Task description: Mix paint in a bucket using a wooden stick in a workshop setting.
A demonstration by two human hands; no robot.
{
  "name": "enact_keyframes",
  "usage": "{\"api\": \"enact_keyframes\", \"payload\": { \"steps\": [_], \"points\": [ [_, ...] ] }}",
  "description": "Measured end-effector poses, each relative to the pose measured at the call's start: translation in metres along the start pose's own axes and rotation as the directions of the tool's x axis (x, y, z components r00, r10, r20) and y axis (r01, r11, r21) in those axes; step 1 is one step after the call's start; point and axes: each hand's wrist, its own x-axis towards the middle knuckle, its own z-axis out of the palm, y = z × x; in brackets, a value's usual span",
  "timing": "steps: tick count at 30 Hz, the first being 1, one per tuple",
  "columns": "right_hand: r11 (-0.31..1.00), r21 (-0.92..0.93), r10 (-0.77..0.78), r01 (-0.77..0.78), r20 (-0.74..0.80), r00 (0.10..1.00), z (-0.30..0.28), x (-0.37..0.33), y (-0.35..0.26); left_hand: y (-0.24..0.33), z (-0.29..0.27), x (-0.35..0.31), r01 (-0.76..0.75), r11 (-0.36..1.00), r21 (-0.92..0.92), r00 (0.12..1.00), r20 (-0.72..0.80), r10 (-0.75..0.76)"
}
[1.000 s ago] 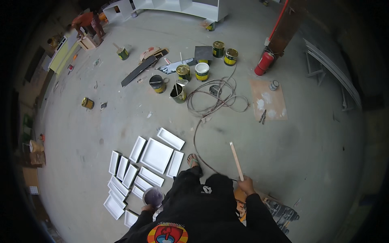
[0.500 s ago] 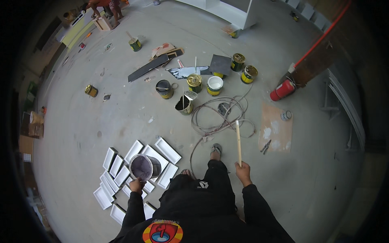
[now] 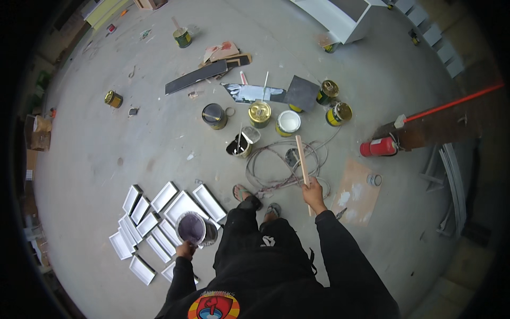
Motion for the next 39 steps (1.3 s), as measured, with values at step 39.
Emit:
{"api": "enact_keyframes", "payload": {
  "steps": [39],
  "points": [
    [0.176, -0.595, -0.250, 0.784, 0.743, 0.620, 0.267, 0.503, -0.134, 0.141, 0.419, 0.049, 0.345, 0.414, -0.842, 0.811, 0.046, -0.583]
  ]
}}
